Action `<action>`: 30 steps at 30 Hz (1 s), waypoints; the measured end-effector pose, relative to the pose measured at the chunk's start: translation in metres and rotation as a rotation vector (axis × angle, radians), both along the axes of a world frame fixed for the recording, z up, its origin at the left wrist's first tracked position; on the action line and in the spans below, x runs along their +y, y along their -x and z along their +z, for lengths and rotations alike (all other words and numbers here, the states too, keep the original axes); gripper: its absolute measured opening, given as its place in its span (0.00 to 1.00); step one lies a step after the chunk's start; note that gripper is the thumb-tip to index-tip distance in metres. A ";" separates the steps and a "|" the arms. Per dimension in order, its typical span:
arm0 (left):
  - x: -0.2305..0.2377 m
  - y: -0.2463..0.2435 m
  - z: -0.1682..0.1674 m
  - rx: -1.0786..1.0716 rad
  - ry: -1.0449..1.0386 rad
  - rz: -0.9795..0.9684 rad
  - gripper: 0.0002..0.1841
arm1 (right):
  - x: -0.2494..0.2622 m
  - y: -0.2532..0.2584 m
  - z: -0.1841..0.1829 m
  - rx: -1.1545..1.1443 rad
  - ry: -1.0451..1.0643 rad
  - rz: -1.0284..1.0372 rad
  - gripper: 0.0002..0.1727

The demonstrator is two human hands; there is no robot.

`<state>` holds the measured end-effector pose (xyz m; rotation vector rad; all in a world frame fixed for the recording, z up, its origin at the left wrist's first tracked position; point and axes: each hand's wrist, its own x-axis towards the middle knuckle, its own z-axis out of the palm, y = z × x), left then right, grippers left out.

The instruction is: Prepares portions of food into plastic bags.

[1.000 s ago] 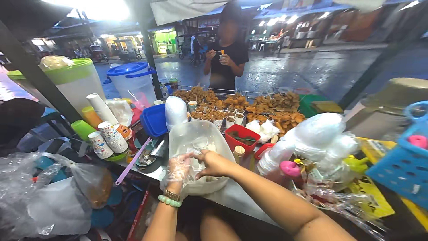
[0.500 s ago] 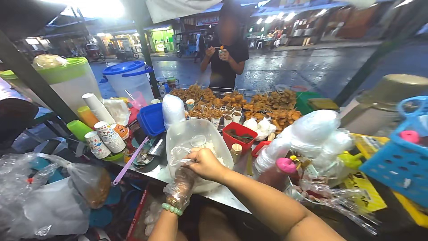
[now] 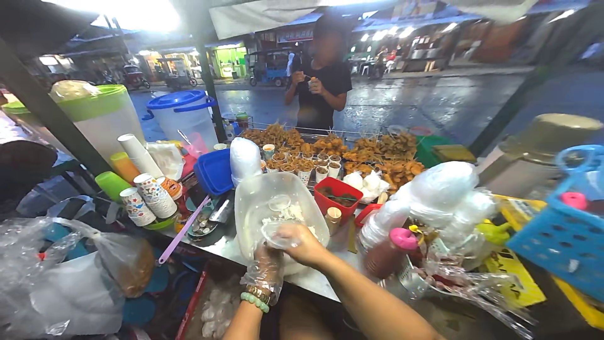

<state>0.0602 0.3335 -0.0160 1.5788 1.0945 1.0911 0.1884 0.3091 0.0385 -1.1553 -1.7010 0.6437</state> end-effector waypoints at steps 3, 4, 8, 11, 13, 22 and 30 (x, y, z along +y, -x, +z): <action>0.003 0.015 0.010 0.146 -0.143 -0.126 0.11 | 0.002 -0.003 0.009 0.429 0.171 -0.136 0.06; 0.006 0.021 0.010 0.130 -0.184 -0.170 0.11 | 0.006 -0.007 0.009 0.611 0.242 -0.174 0.04; 0.017 0.034 0.023 0.263 -0.202 -0.140 0.10 | 0.008 -0.021 -0.003 1.050 0.415 -0.243 0.03; 0.016 0.031 0.060 0.527 -0.040 0.057 0.15 | -0.011 -0.010 -0.016 1.073 0.376 -0.145 0.06; 0.009 0.027 0.076 0.373 -0.014 0.137 0.13 | -0.030 0.006 -0.020 1.025 0.401 -0.014 0.07; -0.014 0.067 0.086 -0.242 0.124 -0.601 0.14 | -0.036 0.004 -0.013 0.956 0.289 0.084 0.11; -0.039 0.031 0.059 -0.093 0.257 0.096 0.39 | -0.045 0.033 -0.043 -0.098 -0.637 -0.124 0.03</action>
